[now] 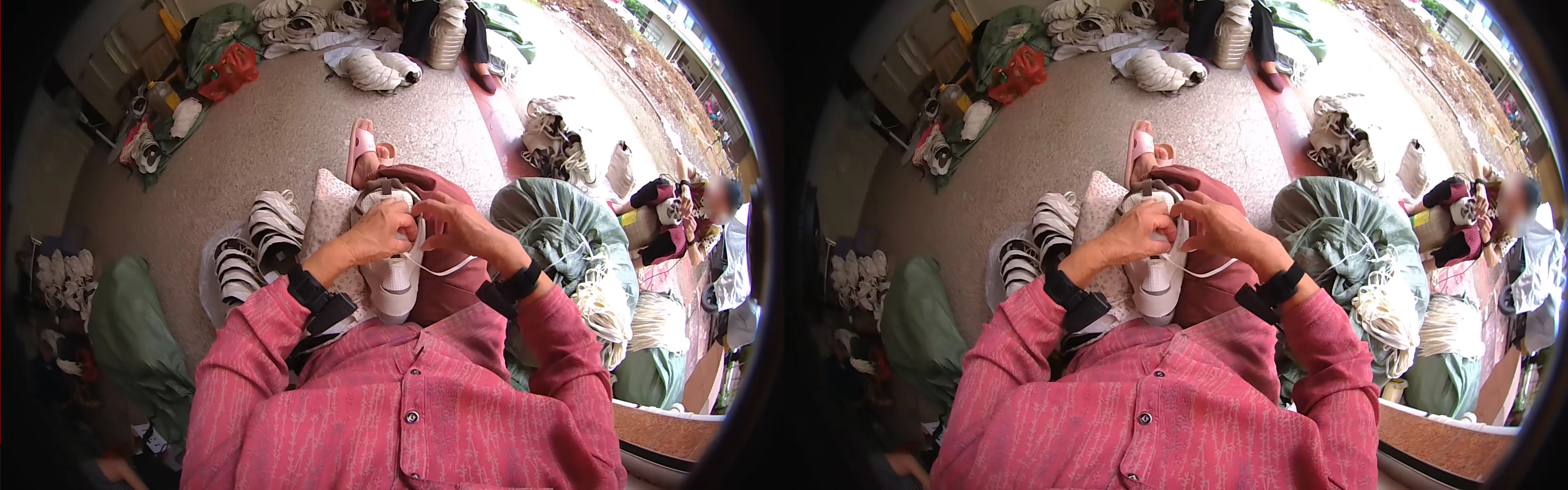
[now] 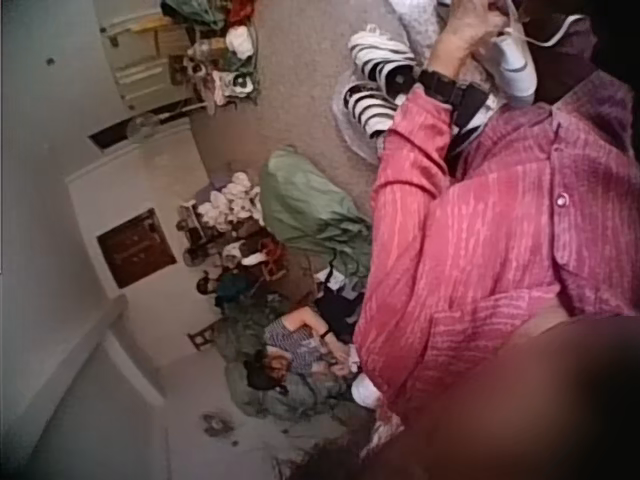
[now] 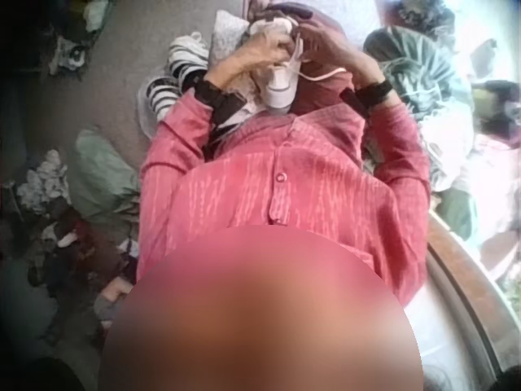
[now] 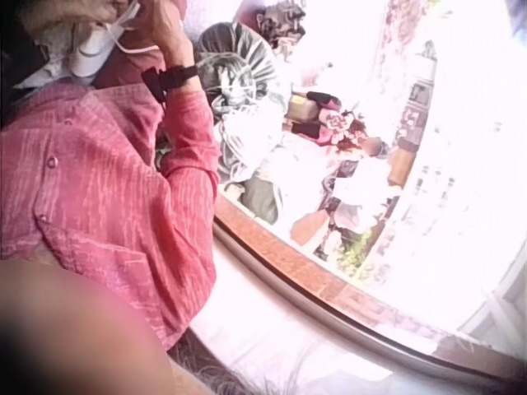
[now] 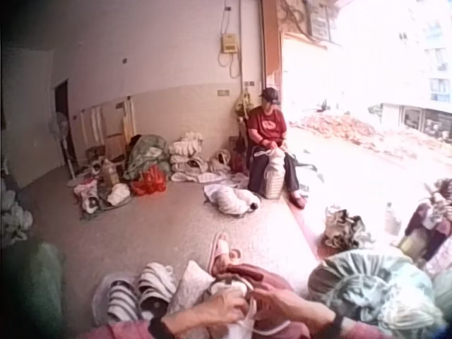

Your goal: Lacing a white athletic shoe while sitting in a factory workshop.

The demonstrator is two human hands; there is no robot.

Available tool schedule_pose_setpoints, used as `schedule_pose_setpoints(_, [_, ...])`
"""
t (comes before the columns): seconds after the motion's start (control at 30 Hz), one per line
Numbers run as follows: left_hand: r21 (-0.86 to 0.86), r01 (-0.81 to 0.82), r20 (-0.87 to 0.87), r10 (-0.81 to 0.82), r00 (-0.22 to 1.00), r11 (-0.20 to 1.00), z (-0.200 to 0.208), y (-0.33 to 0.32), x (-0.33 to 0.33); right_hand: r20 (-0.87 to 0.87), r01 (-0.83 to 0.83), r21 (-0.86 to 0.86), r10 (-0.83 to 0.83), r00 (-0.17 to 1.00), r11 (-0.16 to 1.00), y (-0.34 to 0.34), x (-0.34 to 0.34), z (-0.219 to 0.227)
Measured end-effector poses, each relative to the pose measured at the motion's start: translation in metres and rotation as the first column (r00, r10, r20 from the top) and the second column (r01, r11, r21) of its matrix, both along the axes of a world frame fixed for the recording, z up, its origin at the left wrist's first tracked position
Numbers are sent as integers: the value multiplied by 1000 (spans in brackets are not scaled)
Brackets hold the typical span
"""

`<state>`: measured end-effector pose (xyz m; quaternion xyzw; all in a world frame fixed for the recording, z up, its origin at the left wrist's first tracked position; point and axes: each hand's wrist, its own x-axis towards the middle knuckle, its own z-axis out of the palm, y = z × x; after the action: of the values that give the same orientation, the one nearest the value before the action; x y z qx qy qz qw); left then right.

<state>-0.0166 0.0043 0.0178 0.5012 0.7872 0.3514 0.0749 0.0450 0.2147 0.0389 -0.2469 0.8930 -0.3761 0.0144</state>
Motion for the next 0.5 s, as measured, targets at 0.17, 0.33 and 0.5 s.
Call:
schedule_pose_setpoints(0.17, [9, 12, 2, -12, 1000, 1000, -1, -1, -1, 102, -52, -83, 60, 993, 995, 4, -9, -1])
schedule_pose_setpoints(0.33, [15, 26, 5, -26, 1000, 1000, 3, -2, -2, 80, -6, -140, 18, 997, 990, 3, -14, -15])
schedule_pose_setpoints(0.5, [48, 47, 11, -48, 999, 998, 12, -6, -9, 11, -72, -42, 73, 997, 997, 3, -14, -3])
